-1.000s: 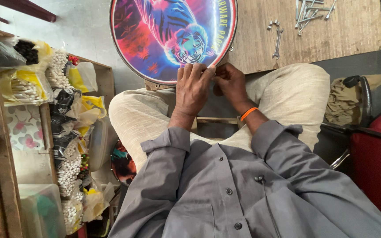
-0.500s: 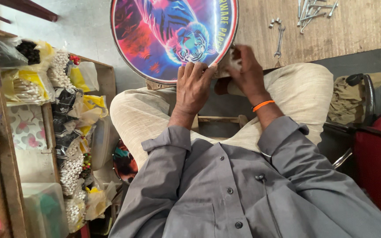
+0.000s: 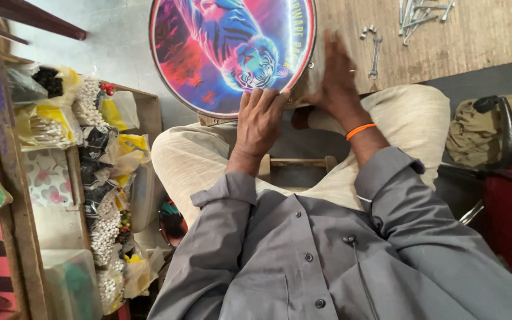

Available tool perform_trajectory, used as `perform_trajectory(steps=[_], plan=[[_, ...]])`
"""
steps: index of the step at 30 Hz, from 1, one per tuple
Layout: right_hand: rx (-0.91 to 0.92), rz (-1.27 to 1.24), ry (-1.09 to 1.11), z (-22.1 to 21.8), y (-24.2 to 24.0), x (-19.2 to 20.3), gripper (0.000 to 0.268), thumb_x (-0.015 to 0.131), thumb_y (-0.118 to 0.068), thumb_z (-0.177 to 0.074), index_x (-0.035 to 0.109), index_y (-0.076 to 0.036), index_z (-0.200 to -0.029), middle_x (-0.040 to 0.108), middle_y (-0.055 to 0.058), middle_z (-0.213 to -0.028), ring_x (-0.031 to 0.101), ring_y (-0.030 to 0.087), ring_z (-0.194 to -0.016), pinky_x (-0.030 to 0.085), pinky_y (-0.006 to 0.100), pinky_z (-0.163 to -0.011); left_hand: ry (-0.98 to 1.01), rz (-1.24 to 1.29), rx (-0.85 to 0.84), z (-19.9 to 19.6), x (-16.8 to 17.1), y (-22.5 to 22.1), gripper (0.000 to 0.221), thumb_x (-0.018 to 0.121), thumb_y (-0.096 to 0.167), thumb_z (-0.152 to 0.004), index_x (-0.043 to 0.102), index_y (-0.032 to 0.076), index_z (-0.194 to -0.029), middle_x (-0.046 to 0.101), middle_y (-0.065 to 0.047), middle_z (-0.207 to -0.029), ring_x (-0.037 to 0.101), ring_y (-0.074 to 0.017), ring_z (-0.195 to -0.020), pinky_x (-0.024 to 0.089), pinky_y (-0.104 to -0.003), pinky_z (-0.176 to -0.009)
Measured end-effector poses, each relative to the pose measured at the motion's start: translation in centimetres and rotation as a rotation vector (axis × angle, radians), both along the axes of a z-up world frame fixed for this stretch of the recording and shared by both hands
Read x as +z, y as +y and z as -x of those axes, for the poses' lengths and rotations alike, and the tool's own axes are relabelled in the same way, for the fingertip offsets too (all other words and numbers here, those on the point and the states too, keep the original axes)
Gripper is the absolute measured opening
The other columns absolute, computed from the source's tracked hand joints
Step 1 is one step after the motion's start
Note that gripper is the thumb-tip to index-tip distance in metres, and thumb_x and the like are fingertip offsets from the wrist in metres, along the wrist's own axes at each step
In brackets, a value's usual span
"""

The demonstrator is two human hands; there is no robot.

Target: The person assembles a drum by placing a printed head onto the frame, inserting tension rods through the rim, and tightening them with a wrench. They handle the drum shell and pick up metal rods from the wooden surface.

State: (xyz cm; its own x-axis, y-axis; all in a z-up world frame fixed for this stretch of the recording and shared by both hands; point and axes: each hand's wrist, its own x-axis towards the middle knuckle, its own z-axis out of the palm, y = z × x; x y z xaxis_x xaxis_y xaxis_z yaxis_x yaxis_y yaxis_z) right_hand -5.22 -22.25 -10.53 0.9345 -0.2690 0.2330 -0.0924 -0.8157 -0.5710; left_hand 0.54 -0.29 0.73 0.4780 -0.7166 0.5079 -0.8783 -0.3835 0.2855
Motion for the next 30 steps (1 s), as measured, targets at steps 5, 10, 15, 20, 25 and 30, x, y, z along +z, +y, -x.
perform_trajectory(steps=[5, 10, 15, 20, 25, 30], plan=[[-0.036, 0.022, -0.106, -0.2, 0.9, -0.7, 0.128, 0.099, -0.025, -0.066, 0.017, -0.004, -0.163, 0.026, 0.024, -0.164, 0.032, 0.042, -0.15, 0.031, 0.048, -0.122, 0.02, -0.005, -0.003, -0.3, 0.2, -0.1, 0.03, 0.065, 0.006, -0.088, 0.068, 0.008, -0.119, 0.06, -0.004, -0.1, 0.057, -0.0256, -0.094, 0.044, -0.041, -0.084], [-0.215, -0.392, 0.101, -0.1, -1.8, -0.9, 0.065, 0.088, -0.021, -0.086, 0.051, -0.006, -0.137, 0.059, 0.018, -0.129, 0.065, 0.032, -0.111, 0.055, 0.039, -0.092, -0.021, -0.003, -0.004, -0.4, 0.6, 0.0, 0.032, 0.064, 0.005, -0.087, 0.068, 0.008, -0.119, 0.059, -0.005, -0.102, 0.058, -0.0267, -0.097, 0.044, -0.041, -0.085], [-0.032, -0.313, 0.129, 1.9, 3.8, 1.5, 0.051, 0.092, -0.025, -0.073, 0.059, -0.005, -0.106, 0.067, 0.011, -0.095, 0.069, 0.032, -0.086, 0.054, 0.042, -0.071, 0.049, 0.009, -0.039, -0.3, 0.3, 0.1, 0.035, 0.066, 0.005, -0.086, 0.068, 0.007, -0.121, 0.058, -0.005, -0.1, 0.057, -0.0258, -0.095, 0.045, -0.041, -0.085], [-0.088, -0.23, 0.052, 0.7, 3.3, 2.9, 0.053, 0.094, -0.029, -0.072, 0.059, -0.008, -0.106, 0.067, 0.01, -0.101, 0.068, 0.03, -0.091, 0.055, 0.041, -0.076, 0.024, -0.003, -0.029, -0.2, 0.5, -0.2, 0.035, 0.066, 0.003, -0.085, 0.068, 0.008, -0.119, 0.058, -0.005, -0.101, 0.057, -0.0263, -0.096, 0.044, -0.041, -0.084], [-0.178, -0.219, -0.006, 0.8, 0.3, 2.0, 0.095, 0.096, -0.041, -0.071, 0.044, -0.007, -0.143, 0.053, 0.017, -0.139, 0.058, 0.033, -0.123, 0.05, 0.042, -0.104, 0.031, -0.037, -0.028, -0.4, 0.4, 0.2, 0.04, 0.066, 0.003, -0.082, 0.067, 0.008, -0.122, 0.059, -0.005, -0.103, 0.057, -0.0272, -0.098, 0.045, -0.042, -0.087], [0.01, -0.043, -0.02, 0.3, 2.3, 0.6, 0.146, 0.105, -0.038, -0.052, 0.013, -0.004, -0.16, 0.024, 0.029, -0.159, 0.024, 0.044, -0.149, 0.027, 0.053, -0.114, 0.038, -0.025, -0.028, -0.1, 0.5, -0.2, 0.039, 0.067, 0.002, -0.084, 0.068, 0.009, -0.122, 0.059, -0.005, -0.101, 0.057, -0.0267, -0.097, 0.043, -0.041, -0.084]])
